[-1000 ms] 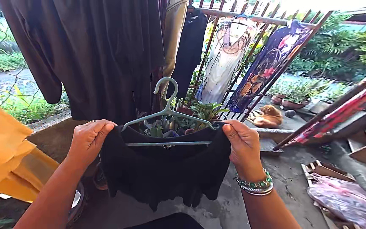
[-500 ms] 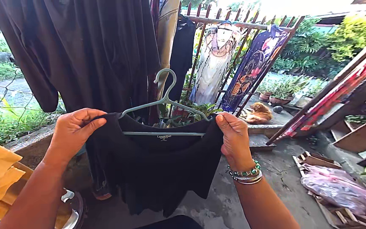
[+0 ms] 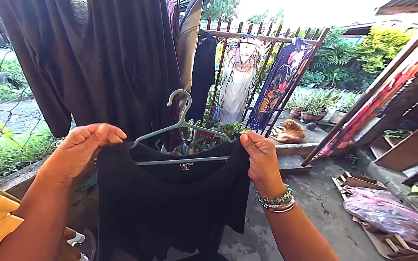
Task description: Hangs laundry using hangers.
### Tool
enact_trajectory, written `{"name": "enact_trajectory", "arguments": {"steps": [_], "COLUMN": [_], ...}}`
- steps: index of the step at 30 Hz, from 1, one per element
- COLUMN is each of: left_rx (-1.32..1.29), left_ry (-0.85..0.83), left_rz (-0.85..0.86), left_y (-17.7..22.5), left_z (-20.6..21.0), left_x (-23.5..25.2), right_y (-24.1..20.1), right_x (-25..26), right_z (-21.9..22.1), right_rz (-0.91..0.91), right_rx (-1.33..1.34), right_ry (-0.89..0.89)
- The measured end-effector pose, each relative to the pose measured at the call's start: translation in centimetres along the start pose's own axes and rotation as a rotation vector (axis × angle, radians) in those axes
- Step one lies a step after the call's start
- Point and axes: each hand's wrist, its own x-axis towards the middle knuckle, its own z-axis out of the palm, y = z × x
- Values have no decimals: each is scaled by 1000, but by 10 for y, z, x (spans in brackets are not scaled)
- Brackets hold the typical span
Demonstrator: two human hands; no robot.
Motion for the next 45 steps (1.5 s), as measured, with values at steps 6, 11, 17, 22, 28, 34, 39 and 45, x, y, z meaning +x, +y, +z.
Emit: {"name": "enact_trajectory", "arguments": {"steps": [6, 11, 17, 22, 28, 34, 39, 45], "left_rx": [701, 826, 954, 1003, 858, 435, 390, 518], "left_ry": [92, 227, 285, 313, 250, 104, 225, 198], "left_rz": [207, 322, 393, 365, 344, 190, 267, 303], "left_y": [9, 6, 7, 1, -6, -11, -16, -9], "left_z": [44, 53, 63, 67, 58, 21, 33, 41], "left_x": [-3, -6, -5, -10, -16, -26, -30, -29], "right_y": [1, 9, 21, 30, 33, 14, 14, 13], "right_x": [-1, 14, 17, -3, -10, 5, 9, 7], "right_z": [0, -24, -27, -16, -10, -14, -12, -4], "right_rz": [-10, -67, -31, -138, -361, -367, -366, -372], "right_rx": [-42, -257, -318, -605, -505, -525, -478, -479], "right_ry": [-61, -415, -638, -610, -407, -260, -263, -238]}}
